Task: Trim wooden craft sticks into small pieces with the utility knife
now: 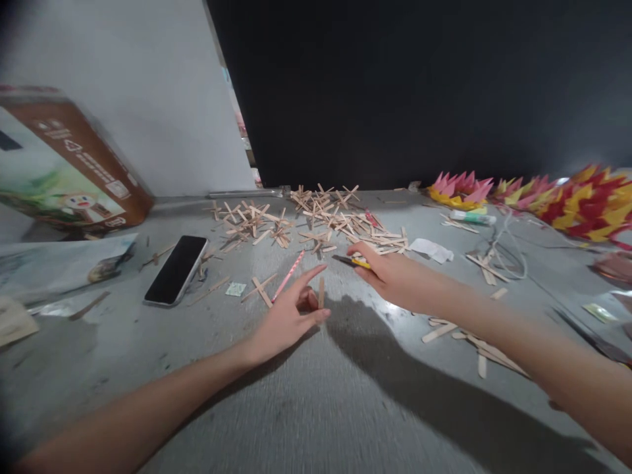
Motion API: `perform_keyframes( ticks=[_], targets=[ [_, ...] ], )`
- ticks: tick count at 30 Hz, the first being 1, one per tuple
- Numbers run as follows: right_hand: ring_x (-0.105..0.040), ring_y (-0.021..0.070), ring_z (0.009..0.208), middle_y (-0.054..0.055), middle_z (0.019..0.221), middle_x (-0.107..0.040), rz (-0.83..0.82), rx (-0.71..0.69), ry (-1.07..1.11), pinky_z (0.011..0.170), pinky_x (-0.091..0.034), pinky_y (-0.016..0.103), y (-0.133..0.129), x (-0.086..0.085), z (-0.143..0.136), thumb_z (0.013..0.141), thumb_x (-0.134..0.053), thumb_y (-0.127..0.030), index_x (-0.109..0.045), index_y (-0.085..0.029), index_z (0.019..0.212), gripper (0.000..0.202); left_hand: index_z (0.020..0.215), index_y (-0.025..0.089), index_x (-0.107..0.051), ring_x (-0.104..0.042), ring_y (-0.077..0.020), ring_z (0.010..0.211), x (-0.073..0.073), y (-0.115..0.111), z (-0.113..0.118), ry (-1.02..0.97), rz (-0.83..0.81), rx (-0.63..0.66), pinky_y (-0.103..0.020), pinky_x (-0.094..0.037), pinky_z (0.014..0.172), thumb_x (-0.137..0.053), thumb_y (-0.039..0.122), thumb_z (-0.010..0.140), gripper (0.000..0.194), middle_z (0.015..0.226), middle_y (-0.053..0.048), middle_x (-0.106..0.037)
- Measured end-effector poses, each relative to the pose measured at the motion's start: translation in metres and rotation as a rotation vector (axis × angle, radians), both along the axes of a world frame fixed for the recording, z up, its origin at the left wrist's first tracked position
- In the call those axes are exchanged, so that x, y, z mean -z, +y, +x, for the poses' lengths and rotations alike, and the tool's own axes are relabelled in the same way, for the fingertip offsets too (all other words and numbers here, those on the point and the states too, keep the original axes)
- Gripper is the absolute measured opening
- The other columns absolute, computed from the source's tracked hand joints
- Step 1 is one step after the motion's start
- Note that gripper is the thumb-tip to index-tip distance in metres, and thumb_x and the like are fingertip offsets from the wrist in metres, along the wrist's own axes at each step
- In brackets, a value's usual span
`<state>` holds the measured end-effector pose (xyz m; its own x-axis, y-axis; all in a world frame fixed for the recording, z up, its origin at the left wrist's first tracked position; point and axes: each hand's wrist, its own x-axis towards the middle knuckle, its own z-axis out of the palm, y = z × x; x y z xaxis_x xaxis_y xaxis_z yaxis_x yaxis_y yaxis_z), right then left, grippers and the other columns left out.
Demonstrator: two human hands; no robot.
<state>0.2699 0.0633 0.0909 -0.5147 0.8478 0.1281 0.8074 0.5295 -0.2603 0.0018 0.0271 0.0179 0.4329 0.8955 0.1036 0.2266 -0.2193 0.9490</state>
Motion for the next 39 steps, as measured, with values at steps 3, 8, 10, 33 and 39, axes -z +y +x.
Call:
perform_keyframes(
  ticks=[3, 8, 10, 33, 39],
  targets=[
    [-0.055, 0.0175, 0.041, -0.006, 0.055, -0.061, -0.047, -0.03, -0.034, 0.047, -0.035, 0.026, -0.012, -0.001, 0.009, 0.108, -0.044, -0.038, -0.05, -0.03, 0.149, 0.043, 0.146, 0.03, -0.059, -0.06, -0.0186, 0.083, 0.002, 0.0, 0.0, 0.165, 0.076, -0.028, -0.034, -0.05, 0.083, -0.075, 0.031, 0.088, 0.06, 0.088, -0.001, -0.063],
    [-0.062, 0.0168, 0.049, -0.003, 0.063, -0.066, -0.075, -0.128, -0.096, 0.048, -0.036, 0.023, -0.033, 0.006, 0.018, 0.109, -0.04, -0.032, -0.047, -0.038, 0.155, 0.047, 0.157, 0.035, -0.046, -0.061, -0.0204, 0.086, -0.001, -0.002, -0.001, 0.249, 0.124, -0.026, -0.038, -0.051, 0.091, -0.071, 0.024, 0.088, 0.074, 0.092, -0.001, -0.063],
    [-0.062, 0.0162, 0.05, -0.003, 0.065, -0.067, -0.093, -0.166, -0.09, 0.049, -0.037, 0.022, -0.041, 0.009, 0.019, 0.11, -0.038, -0.03, -0.045, -0.039, 0.158, 0.049, 0.151, 0.033, -0.054, -0.061, -0.0212, 0.086, -0.003, -0.001, -0.002, 0.298, 0.148, -0.018, -0.039, -0.051, 0.091, -0.069, 0.026, 0.091, 0.063, 0.094, -0.003, -0.063],
    [-0.075, 0.0233, 0.088, 0.007, 0.11, -0.079, -0.47, -0.102, -0.058, 0.075, -0.053, 0.028, -0.073, -0.005, -0.002, 0.104, -0.045, -0.028, -0.039, -0.033, 0.161, 0.058, 0.138, 0.043, -0.067, -0.048, -0.0315, 0.134, -0.039, 0.031, -0.062, 0.628, 0.288, 0.442, -0.048, -0.036, 0.116, -0.069, 0.038, 0.093, 0.045, 0.137, -0.005, -0.059],
    [-0.075, 0.0238, 0.098, 0.008, 0.122, -0.076, -0.376, -0.153, -0.052, 0.08, -0.053, 0.03, -0.079, 0.003, -0.011, 0.108, -0.037, -0.03, -0.038, -0.037, 0.163, 0.055, 0.133, 0.044, -0.07, -0.048, -0.0338, 0.136, -0.029, 0.023, -0.052, 0.647, 0.363, 0.405, -0.057, -0.028, 0.121, -0.071, 0.047, 0.092, 0.042, 0.138, -0.005, -0.058]
  ],
)
